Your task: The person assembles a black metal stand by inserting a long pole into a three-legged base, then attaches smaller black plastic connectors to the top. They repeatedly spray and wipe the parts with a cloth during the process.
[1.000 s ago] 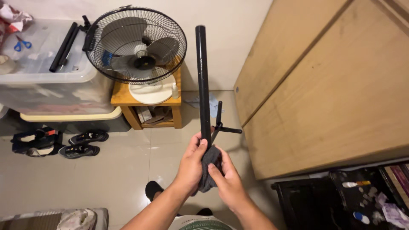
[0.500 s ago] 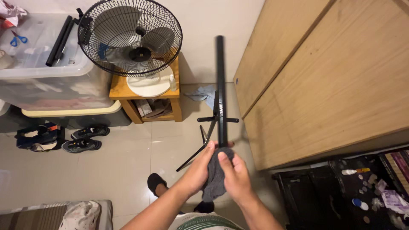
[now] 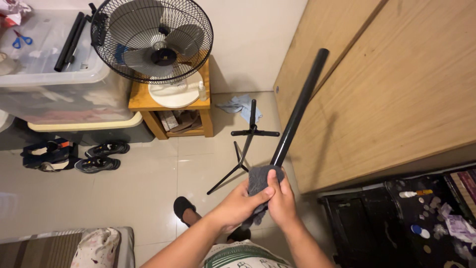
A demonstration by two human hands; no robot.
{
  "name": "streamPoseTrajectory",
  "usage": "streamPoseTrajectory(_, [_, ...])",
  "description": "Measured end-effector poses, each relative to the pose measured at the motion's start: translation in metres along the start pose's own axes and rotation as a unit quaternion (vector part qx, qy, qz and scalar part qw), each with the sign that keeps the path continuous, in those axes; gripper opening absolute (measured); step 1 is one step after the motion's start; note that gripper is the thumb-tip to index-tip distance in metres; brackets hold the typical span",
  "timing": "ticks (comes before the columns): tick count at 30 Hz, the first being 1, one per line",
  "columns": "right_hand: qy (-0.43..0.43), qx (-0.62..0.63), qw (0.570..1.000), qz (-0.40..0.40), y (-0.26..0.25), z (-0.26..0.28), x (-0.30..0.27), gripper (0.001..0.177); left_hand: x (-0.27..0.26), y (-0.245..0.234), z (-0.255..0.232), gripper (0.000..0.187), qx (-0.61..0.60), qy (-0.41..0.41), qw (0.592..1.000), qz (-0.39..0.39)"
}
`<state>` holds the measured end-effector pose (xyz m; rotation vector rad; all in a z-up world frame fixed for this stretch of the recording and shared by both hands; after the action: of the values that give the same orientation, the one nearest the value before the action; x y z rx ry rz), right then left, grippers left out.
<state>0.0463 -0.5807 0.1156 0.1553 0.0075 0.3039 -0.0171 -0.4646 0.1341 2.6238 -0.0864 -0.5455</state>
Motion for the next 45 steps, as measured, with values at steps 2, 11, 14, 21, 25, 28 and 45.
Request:
streamPoseTrajectory(2, [0.015, -0.014, 0.999, 0.044, 0.000, 0.005, -0.004, 0.033, -0.004, -0.004, -0.008, 0.040, 0.013, -0.033, 0.999, 0.039])
streamPoseTrajectory(11, [-0.130, -0.082, 0.975, 0.158, -0.017, 0.027, 0.022, 0.025, -0.013, -0.002, -0.019, 0.013, 0.016, -0.087, 0.995, 0.037])
streamPoseTrajectory(14, [-0.063, 0.084, 0.992, 0.065, -0.063, 0.047, 0.078, 0.046, -0.015, -0.009, -0.019, 0.012, 0.081, -0.073, 0.993, 0.043])
streamPoseTrajectory(21, [0.060, -0.172, 0.983, 0.013, -0.131, 0.110, 0.192, 0.056, -0.032, -0.023, -0.017, 0.016, 0.192, -0.097, 0.970, 0.112])
streamPoseTrajectory(25, [0.134, -0.249, 0.957, 0.055, -0.133, 0.111, 0.208, 0.052, -0.041, -0.035, -0.023, 0.016, 0.223, -0.102, 0.961, 0.125])
streamPoseTrajectory(28, [0.194, -0.266, 0.936, 0.128, -0.130, 0.106, 0.207, 0.056, -0.042, -0.039, -0.025, 0.019, 0.236, -0.125, 0.959, 0.096])
streamPoseTrajectory(45, [0.220, -0.404, 0.883, 0.095, -0.120, 0.103, 0.172, 0.071, -0.036, -0.043, -0.033, 0.023, 0.431, -0.017, 0.902, -0.029])
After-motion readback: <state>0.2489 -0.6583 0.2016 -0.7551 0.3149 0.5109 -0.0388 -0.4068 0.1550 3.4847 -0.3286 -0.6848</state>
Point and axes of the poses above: each hand's wrist, its own x-axis towards the middle knuckle, its own y-axis out of the palm, z = x × y, the point moved 4 cm from there along x, towards the middle knuckle
